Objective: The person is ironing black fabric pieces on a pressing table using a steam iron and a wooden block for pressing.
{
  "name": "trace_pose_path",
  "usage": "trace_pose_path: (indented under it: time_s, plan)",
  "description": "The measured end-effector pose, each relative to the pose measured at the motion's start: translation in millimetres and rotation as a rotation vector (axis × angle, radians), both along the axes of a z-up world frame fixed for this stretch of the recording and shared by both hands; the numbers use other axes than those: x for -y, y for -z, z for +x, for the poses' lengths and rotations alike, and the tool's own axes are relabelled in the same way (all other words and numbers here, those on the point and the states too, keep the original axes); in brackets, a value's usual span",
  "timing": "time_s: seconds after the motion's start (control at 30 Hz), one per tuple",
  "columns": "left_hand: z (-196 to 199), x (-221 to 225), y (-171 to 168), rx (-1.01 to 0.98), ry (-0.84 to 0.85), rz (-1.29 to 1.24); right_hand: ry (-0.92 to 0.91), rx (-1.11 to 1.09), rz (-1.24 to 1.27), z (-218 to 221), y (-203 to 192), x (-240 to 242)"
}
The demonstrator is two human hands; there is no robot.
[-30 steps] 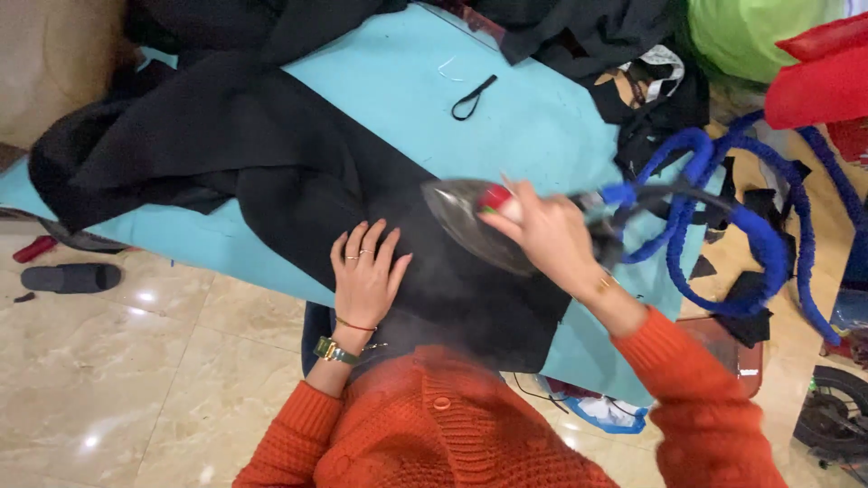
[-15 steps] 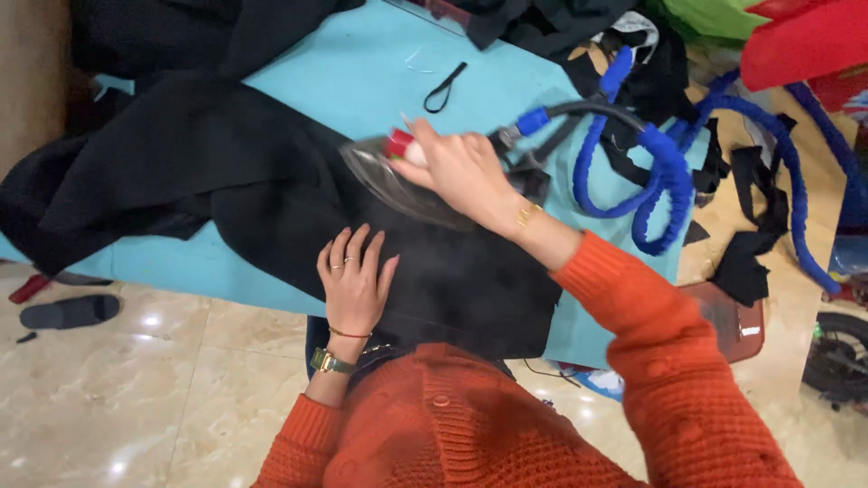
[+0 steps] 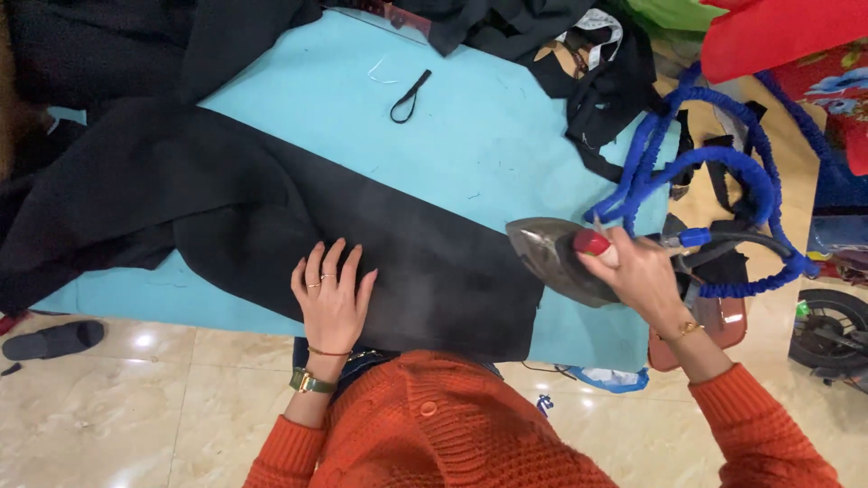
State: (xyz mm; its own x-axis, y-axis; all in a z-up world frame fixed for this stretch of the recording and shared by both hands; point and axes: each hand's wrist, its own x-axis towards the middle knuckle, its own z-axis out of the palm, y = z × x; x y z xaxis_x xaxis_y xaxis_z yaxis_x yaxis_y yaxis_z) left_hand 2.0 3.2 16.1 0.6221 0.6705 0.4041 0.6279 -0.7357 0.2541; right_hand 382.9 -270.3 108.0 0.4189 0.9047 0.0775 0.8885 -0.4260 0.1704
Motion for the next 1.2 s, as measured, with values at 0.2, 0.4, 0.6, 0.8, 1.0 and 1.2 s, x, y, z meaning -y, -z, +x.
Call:
trace_pose_path:
  time_s: [0.2, 0.4, 0.6, 0.8, 1.0, 1.2]
  plan:
    - [3.2, -4.6, -6.0, 0.035, 0.035, 0.029, 0.222, -0.057, -0.005, 25.5, 4.2, -24.7]
    - [24.9, -76.2, -43.8, 0.044, 0.139, 0.195, 0.211, -0.086, 0.055, 52.1, -1.6, -111.8]
    - [32.8, -199.0, -24.2, -0.06, 0.139, 0.392, -0.135, 0.221, 0.276, 3.4, -50.5, -187.5]
    - [42.1, -261.9, 49.8, -0.369, 0.181, 0.376, -0.337, -0.395, 0.314, -99.8, -22.9, -226.8]
    - [24.3, -232.6, -34.1, -0.151, 0.421, -0.017, -0.318, -0.889, 0.293, -142.0, -15.9, -255.3]
    - [8.7, -142.8, -167.8, -0.077, 0.778, -0.406, -0.446, -1.204, 0.152, -181.2, -70.9, -258.1]
